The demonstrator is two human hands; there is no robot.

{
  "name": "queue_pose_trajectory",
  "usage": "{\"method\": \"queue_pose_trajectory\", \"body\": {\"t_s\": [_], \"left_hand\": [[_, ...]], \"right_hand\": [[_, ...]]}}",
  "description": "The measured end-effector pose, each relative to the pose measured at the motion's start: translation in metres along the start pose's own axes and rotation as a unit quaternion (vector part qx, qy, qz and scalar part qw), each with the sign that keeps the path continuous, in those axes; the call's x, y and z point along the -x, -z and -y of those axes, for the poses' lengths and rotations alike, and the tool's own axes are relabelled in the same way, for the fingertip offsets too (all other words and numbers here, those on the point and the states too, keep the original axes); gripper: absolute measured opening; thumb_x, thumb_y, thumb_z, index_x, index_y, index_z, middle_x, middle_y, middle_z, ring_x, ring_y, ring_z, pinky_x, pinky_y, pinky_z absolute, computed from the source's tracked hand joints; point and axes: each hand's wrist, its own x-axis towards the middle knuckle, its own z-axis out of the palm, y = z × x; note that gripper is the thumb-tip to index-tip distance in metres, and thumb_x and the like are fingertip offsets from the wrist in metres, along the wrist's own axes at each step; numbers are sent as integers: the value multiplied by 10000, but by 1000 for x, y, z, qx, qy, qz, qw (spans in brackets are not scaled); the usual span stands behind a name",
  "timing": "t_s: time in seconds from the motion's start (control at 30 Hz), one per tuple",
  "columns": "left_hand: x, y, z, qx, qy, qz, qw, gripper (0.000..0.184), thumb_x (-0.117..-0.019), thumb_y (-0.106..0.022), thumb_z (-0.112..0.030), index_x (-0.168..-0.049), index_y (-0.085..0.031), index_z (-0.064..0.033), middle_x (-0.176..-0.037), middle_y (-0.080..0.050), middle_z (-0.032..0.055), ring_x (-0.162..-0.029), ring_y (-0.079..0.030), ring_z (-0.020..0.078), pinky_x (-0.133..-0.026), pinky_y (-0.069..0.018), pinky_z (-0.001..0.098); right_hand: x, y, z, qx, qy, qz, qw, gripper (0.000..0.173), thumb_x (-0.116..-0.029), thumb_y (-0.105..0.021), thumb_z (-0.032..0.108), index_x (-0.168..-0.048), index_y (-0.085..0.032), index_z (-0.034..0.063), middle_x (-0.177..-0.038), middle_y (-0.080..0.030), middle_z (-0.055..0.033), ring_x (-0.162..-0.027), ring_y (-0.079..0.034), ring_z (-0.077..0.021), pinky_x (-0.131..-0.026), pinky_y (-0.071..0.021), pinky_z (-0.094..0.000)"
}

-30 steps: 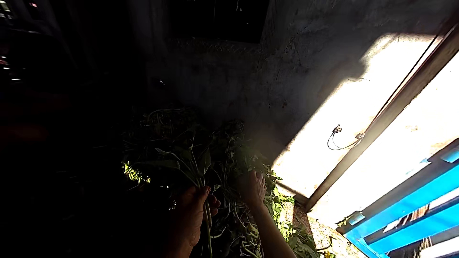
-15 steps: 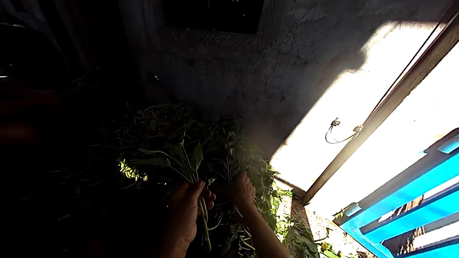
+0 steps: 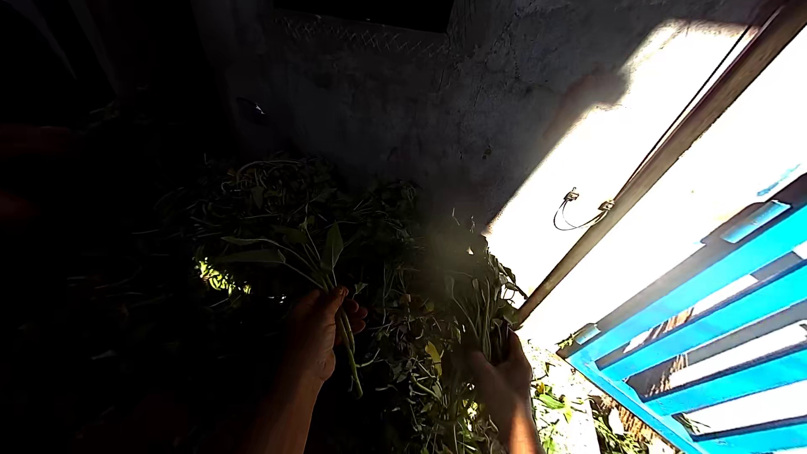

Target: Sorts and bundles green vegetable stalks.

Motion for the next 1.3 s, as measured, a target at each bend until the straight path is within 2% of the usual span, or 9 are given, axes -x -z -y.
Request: {"method": "queue_pose_trajectory", "body": {"t_s": [0.2, 0.37, 0.5, 0.67, 0.77, 0.9, 0.97, 1.1, 1.3], "left_hand": [[9, 0, 3, -36, -2, 34, 999, 143, -1063, -555, -172, -1014, -590, -42, -812, -683, 93, -650, -714, 220, -594, -638, 386], [14, -4, 18, -82, 1, 85, 993, 156, -1058, -567, -174, -1003, -592, -30, -810, -684, 101, -665, -723, 235, -614, -648, 415], [20, -9, 25, -128, 51, 109, 984, 159, -1062, -557, -184, -1080, -594, -30, -837, -676, 94, -678, -723, 217, -626, -648, 396], [28, -13, 32, -144, 89, 113, 979, 170, -1060, -555, -179, -1118, -590, -24, -879, -650, 99, -705, -710, 223, -653, -643, 414], [48, -17, 29, -134, 112, 138, 975, 150, -1054, -554, -152, -1123, -594, -25, -895, -641, 104, -733, -701, 227, -684, -640, 421], [70, -10, 39, -130, 139, 192, 963, 146, -1063, -523, -109, -1132, -606, -11, -939, -673, 141, -776, -727, 262, -693, -648, 435], [72, -5, 50, -129, 158, 204, 958, 151, -1062, -519, -92, -1130, -613, 4, -945, -682, 165, -798, -730, 291, -707, -644, 449], [71, 0, 79, -121, 184, 190, 957, 140, -1058, -520, -65, -1130, -598, 26, -904, -690, 188, -767, -734, 308, -678, -644, 437], [81, -1, 93, -141, 183, 203, 952, 126, -1049, -544, -56, -1123, -600, 29, -904, -696, 195, -779, -738, 307, -695, -647, 420]], "right_hand": [[121, 60, -108, 155, -123, 87, 976, 886, -706, -834, 248, -1439, -453, -72, -1094, -705, -255, -983, -707, -377, -863, -554, -601], [165, 79, -171, 397, -374, 351, 761, 946, -792, -821, 543, -1517, -456, 59, -1514, -438, -322, -1351, -461, -539, -1041, -415, -712], [145, 81, -193, 395, -324, 353, 784, 532, -943, -667, 398, -1360, -622, 71, -1374, -604, -231, -1270, -585, -413, -1032, -471, -616], [134, 47, -208, 276, -316, 436, 796, 349, -987, -623, 289, -1221, -699, 40, -1242, -678, -215, -1169, -646, -371, -1003, -489, -594], [154, 18, -225, 252, -332, 476, 774, 368, -983, -613, 261, -1228, -671, -8, -1228, -673, -242, -1152, -652, -381, -991, -499, -595], [184, 12, -201, 385, -321, 287, 817, 512, -971, -585, 237, -1396, -524, -43, -1326, -633, -266, -1208, -644, -417, -992, -522, -563], [187, 22, -212, 379, -347, 307, 801, 560, -1008, -557, 293, -1453, -472, -35, -1410, -580, -258, -1287, -592, -411, -1056, -475, -568], [188, 36, -249, 342, -367, 305, 809, 426, -952, -591, 315, -1274, -684, 52, -1321, -673, -192, -1255, -625, -382, -1042, -467, -633], [142, 69, -150, 429, -269, 238, 829, 380, -1074, -420, 258, -1268, -685, 66, -1251, -701, -163, -1191, -663, -329, -1017, -504, -521]]}}
